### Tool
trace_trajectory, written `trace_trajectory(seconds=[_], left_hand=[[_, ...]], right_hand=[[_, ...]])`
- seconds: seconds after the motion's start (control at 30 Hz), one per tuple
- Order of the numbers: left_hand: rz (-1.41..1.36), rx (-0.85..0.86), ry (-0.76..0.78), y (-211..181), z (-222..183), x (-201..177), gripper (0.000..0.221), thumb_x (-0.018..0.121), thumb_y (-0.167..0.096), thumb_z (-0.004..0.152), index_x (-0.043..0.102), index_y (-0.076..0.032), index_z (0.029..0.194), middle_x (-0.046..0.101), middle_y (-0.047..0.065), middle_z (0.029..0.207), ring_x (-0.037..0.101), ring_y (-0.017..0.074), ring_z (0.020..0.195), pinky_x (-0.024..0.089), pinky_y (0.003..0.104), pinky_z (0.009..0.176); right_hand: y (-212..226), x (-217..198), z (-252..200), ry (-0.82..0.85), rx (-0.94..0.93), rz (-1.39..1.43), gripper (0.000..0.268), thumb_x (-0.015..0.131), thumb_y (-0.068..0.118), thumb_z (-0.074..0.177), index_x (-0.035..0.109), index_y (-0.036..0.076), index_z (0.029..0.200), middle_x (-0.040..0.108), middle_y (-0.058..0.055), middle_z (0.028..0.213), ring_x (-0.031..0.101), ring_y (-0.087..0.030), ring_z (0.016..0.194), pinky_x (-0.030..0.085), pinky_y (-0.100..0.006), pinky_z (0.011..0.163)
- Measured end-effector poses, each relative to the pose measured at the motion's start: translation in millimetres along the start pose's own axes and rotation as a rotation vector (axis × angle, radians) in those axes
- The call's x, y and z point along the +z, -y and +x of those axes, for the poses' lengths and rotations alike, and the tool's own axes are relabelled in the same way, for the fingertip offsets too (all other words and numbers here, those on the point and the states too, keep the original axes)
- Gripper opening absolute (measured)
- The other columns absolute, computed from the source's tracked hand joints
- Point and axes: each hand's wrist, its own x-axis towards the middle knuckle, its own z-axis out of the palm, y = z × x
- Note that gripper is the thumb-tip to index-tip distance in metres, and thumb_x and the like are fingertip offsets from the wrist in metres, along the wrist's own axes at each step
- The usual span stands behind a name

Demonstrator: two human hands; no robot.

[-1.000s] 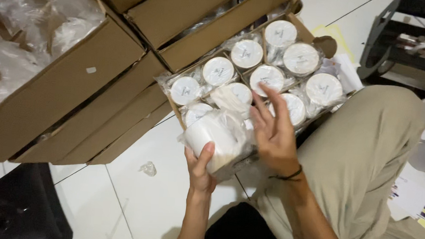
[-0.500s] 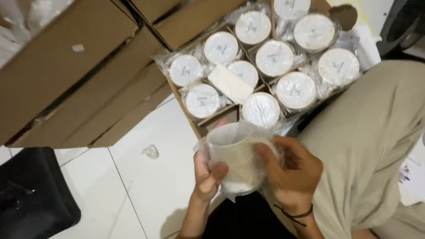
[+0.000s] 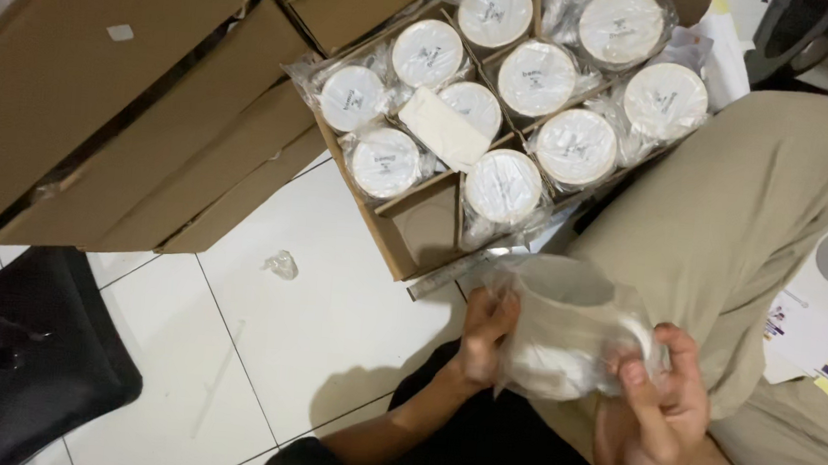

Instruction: The person wraps paper around white mugs, secures it with tape, and later removes the paper from a printed mug to check the design.

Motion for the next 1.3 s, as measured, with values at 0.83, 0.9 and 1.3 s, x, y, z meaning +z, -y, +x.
trace_trajectory(seconds=[0.83, 0.9, 1.3], left_hand=[[-0.208, 1.018, -0.090, -111.2, 46.6, -76.1, 0.048, 0.039, -0.043, 0.111, 0.048, -0.019, 0.152, 0.047, -0.005, 0.159, 0.034, 0.0122, 0.154, 0.020, 0.034, 0.135], [0.794, 1.407, -0.683, -168.9, 59.2, -6.9, 0.063, 0.056, -0.070, 0.094, 0.034, -0.012, 0.097, 0.030, 0.004, 0.089, 0.034, 0.0177, 0.085, 0.036, 0.033, 0.067], [1.900, -0.486, 0.530, -138.7, 91.0, -44.2, 0.025, 0.042, -0.007, 0.084, 0.036, 0.001, 0.061, 0.049, 0.020, 0.060, 0.040, 0.0289, 0.054, 0.034, 0.052, 0.058]], right_hand=[[42.7, -129.9, 51.9, -0.113, 0.104, -0.165, 0.020, 0.052, 0.003, 0.080, 0.045, 0.022, 0.082, 0.024, -0.001, 0.060, 0.048, -0.023, 0.066, 0.032, -0.036, 0.056], [19.9, -305.0, 91.5, 0.749, 0.586, 0.670, 0.049, 0.075, -0.024, 0.078, 0.038, 0.004, 0.062, 0.047, -0.018, 0.066, 0.050, -0.032, 0.056, 0.039, -0.049, 0.042], [-52.8, -396.3, -38.4, 0.148, -0.097, 0.600, 0.013, 0.047, 0.012, 0.108, 0.047, 0.012, 0.095, 0.045, 0.000, 0.090, 0.042, -0.006, 0.081, 0.037, -0.016, 0.069]])
